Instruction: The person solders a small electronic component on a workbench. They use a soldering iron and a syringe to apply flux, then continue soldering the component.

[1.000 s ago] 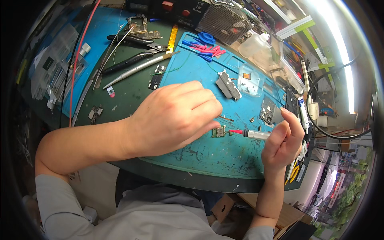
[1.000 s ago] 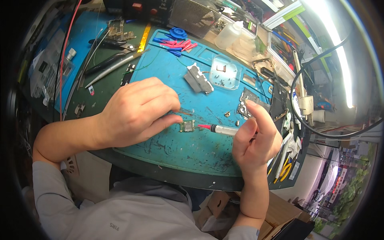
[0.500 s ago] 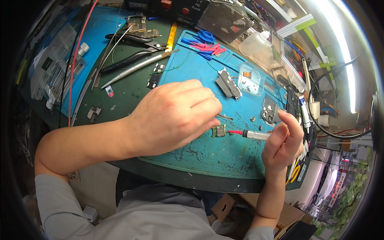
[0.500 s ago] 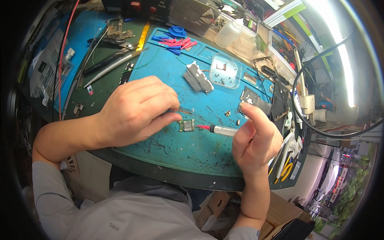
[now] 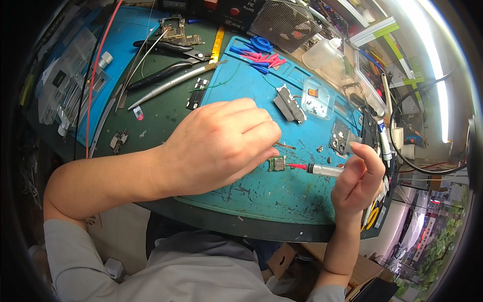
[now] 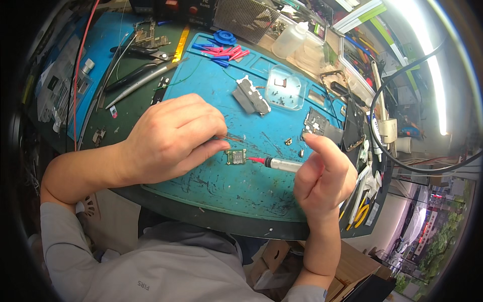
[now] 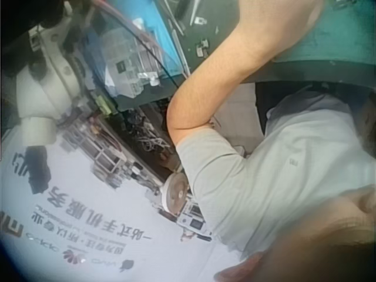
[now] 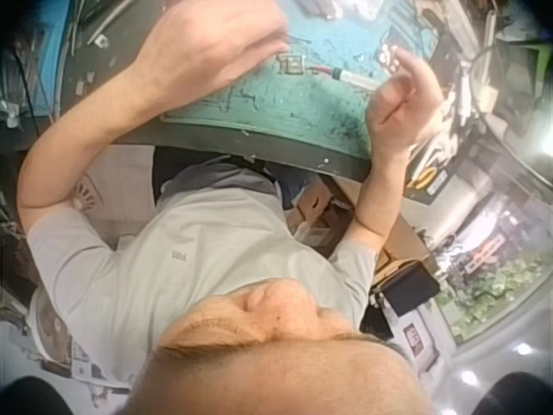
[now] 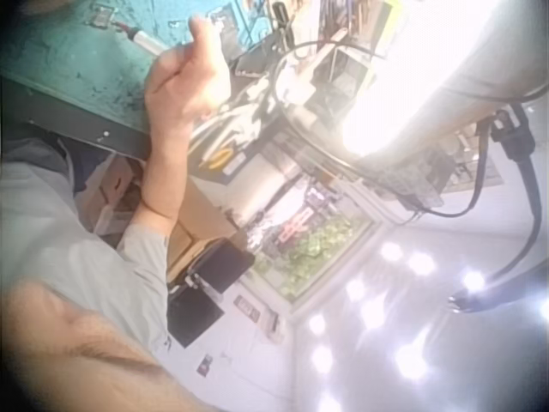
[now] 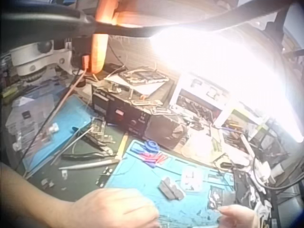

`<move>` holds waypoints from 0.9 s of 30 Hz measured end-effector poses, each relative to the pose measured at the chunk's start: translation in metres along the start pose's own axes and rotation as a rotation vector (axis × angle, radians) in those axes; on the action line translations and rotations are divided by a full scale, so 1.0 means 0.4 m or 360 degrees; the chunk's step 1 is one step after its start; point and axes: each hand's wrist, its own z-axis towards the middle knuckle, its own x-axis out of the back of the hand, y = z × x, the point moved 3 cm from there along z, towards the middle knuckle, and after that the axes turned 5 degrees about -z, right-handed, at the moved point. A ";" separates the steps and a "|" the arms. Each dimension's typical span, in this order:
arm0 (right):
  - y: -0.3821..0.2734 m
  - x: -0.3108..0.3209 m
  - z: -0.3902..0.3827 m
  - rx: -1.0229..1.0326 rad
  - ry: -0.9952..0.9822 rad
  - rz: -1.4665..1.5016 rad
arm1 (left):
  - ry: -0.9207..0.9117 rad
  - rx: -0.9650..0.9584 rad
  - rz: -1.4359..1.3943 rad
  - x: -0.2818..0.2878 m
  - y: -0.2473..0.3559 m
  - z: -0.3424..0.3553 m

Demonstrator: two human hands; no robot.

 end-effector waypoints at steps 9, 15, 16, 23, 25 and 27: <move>0.006 -0.005 -0.007 0.0024 0.0006 0.0037 | -0.0006 0.0007 -0.0007 0.000 -0.001 0.001; 0.004 -0.004 -0.007 0.0026 0.0002 0.0022 | -0.0008 0.0002 0.0004 -0.001 0.000 0.001; 0.003 -0.004 -0.007 0.0027 0.0003 0.0022 | -0.0007 0.0003 0.0004 -0.001 0.000 0.001; -0.004 -0.003 0.001 0.0041 0.0006 0.0033 | -0.0014 0.0016 -0.0002 -0.002 0.000 0.001; -0.002 -0.003 0.000 0.0047 0.0010 0.0041 | -0.0017 0.0021 -0.0002 -0.001 0.000 0.001; -0.002 -0.004 0.000 0.0045 0.0020 0.0040 | -0.0018 0.0024 -0.0003 0.000 0.001 0.001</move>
